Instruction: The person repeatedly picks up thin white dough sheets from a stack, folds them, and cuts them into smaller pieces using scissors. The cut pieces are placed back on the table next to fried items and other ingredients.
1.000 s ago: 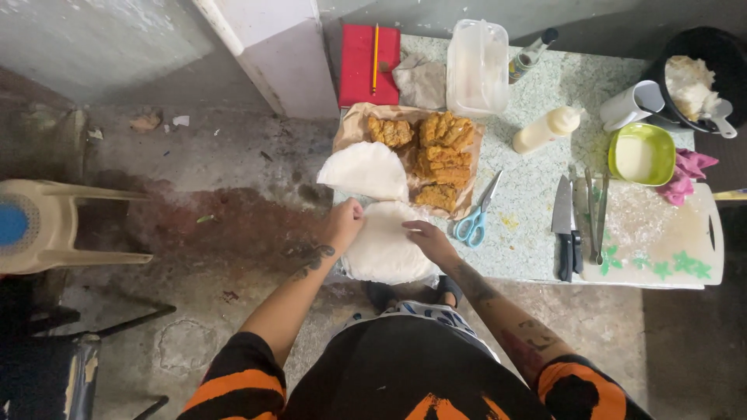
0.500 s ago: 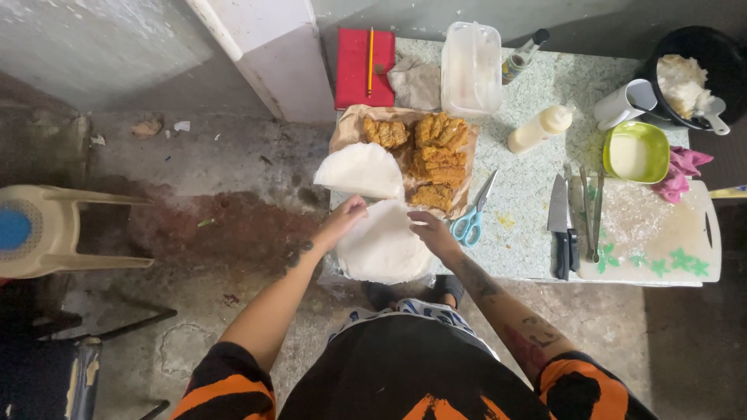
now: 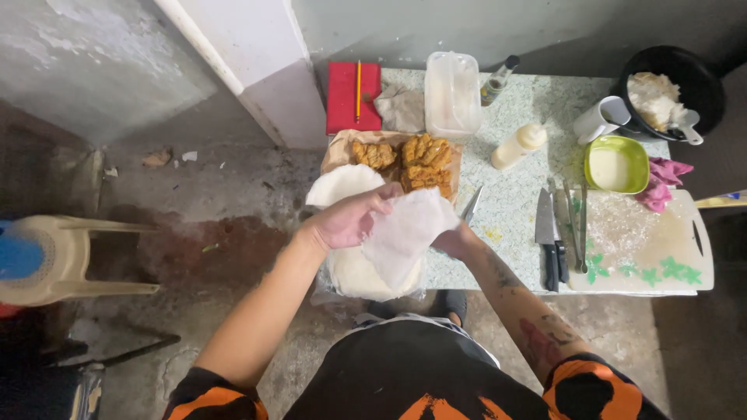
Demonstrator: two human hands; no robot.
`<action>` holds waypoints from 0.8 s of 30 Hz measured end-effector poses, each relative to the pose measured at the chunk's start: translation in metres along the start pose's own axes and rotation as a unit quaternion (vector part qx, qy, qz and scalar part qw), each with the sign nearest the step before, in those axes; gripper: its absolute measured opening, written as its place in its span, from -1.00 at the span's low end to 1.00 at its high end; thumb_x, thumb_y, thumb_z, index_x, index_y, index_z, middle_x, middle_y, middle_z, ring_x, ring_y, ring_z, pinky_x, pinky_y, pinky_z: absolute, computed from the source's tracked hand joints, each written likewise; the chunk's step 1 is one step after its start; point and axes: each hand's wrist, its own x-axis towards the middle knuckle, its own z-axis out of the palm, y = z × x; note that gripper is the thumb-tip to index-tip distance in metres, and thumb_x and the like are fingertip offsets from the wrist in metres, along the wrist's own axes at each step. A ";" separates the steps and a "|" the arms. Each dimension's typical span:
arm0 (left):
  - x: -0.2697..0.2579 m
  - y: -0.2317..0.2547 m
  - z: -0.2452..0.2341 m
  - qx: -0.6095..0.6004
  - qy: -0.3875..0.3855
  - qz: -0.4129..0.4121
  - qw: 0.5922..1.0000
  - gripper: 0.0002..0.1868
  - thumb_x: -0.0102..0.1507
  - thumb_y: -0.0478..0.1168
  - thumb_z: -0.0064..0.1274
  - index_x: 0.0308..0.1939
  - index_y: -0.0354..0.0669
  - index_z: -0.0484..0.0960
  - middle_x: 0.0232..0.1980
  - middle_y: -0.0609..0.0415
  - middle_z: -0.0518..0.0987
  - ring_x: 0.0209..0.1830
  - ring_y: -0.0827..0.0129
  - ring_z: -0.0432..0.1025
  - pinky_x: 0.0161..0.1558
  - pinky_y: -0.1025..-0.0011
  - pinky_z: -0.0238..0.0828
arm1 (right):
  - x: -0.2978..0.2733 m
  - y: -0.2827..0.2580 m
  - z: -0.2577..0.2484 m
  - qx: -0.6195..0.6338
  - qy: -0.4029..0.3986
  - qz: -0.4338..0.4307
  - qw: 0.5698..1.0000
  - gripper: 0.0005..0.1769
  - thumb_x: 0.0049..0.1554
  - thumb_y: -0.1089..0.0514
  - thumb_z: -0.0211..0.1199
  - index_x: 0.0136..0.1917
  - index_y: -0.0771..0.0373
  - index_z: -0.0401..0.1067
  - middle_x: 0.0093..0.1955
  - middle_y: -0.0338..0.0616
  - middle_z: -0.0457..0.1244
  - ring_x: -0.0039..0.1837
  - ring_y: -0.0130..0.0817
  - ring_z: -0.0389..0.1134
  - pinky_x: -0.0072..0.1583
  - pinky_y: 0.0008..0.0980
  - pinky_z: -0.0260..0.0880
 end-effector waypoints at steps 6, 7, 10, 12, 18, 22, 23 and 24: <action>0.051 -0.009 -0.032 0.025 0.097 0.007 0.995 -0.80 0.21 -0.18 0.07 -0.09 0.07 0.49 -0.31 0.35 0.38 -0.62 0.69 0.18 -0.64 0.64 0.07 | -0.043 -0.036 0.029 0.254 -0.192 0.022 0.948 -0.32 0.32 -0.18 -0.04 0.59 0.16 0.10 0.59 -0.06 0.09 0.55 -0.15 0.16 0.51 -0.01 0.21; 0.060 -0.015 -0.037 0.027 0.095 0.010 0.995 -0.80 0.21 -0.18 0.07 -0.09 0.07 0.49 -0.31 0.35 0.38 -0.62 0.69 0.18 -0.64 0.64 0.07 | -0.046 -0.038 0.021 0.250 -0.192 0.019 0.949 -0.32 0.32 -0.18 -0.04 0.59 0.16 0.10 0.59 -0.06 0.09 0.55 -0.15 0.16 0.51 -0.01 0.21; 0.083 -0.030 -0.041 0.123 0.147 0.044 0.981 -0.76 0.27 -0.15 0.18 -0.02 0.02 0.50 -0.25 0.35 0.32 -0.46 0.68 0.09 -0.48 0.63 -0.01 | -0.061 -0.050 0.006 0.314 -0.136 0.054 0.938 -0.33 0.44 -0.20 -0.09 0.67 0.14 0.08 0.66 -0.04 0.06 0.61 -0.13 0.14 0.56 0.01 0.23; 0.094 -0.031 -0.030 0.118 0.186 0.071 0.973 -0.74 0.25 -0.13 0.17 -0.05 -0.02 0.50 -0.19 0.33 0.38 -0.21 0.65 0.27 -0.27 0.58 0.22 | -0.077 -0.068 0.009 0.293 -0.138 0.068 0.944 -0.25 0.36 -0.35 -0.11 0.64 0.09 0.09 0.63 -0.05 0.07 0.58 -0.03 0.14 0.49 0.13 0.23; 0.140 -0.052 -0.024 0.250 0.235 0.099 0.934 -0.68 0.26 -0.15 0.27 0.00 -0.14 0.52 -0.08 0.27 0.47 -0.08 0.62 0.34 -0.14 0.60 0.29 | -0.103 -0.111 -0.019 0.274 -0.181 0.063 0.942 -0.10 0.28 -0.51 -0.16 0.62 0.12 0.07 0.60 0.06 0.06 0.56 0.17 0.11 0.41 0.33 0.20; 0.139 -0.021 0.046 0.147 0.256 0.081 0.952 -0.64 0.21 -0.18 0.24 0.06 -0.12 0.56 -0.12 0.17 0.57 -0.21 0.51 0.46 -0.27 0.45 0.45 | -0.143 -0.170 0.005 0.239 -0.213 0.053 0.946 -0.08 0.26 -0.53 -0.21 0.62 0.11 0.06 0.61 0.10 0.05 0.57 0.17 0.10 0.43 0.34 0.16; 0.139 -0.018 0.058 0.089 0.238 0.101 0.962 -0.62 0.22 -0.18 0.22 0.08 -0.14 0.53 -0.11 0.15 0.59 -0.20 0.50 0.51 -0.23 0.44 0.52 | -0.145 -0.179 0.004 0.235 -0.191 0.050 0.952 -0.06 0.24 -0.55 -0.24 0.61 0.11 0.07 0.60 0.10 0.05 0.56 0.15 0.10 0.44 0.31 0.14; 0.141 -0.016 0.072 0.031 0.217 0.120 0.968 -0.61 0.22 -0.19 0.21 0.09 -0.17 0.51 -0.10 0.13 0.61 -0.19 0.48 0.55 -0.19 0.42 0.59 | -0.149 -0.187 0.003 0.230 -0.166 0.047 0.958 -0.05 0.22 -0.56 -0.27 0.60 0.11 0.07 0.59 0.09 0.06 0.56 0.13 0.11 0.45 0.28 0.13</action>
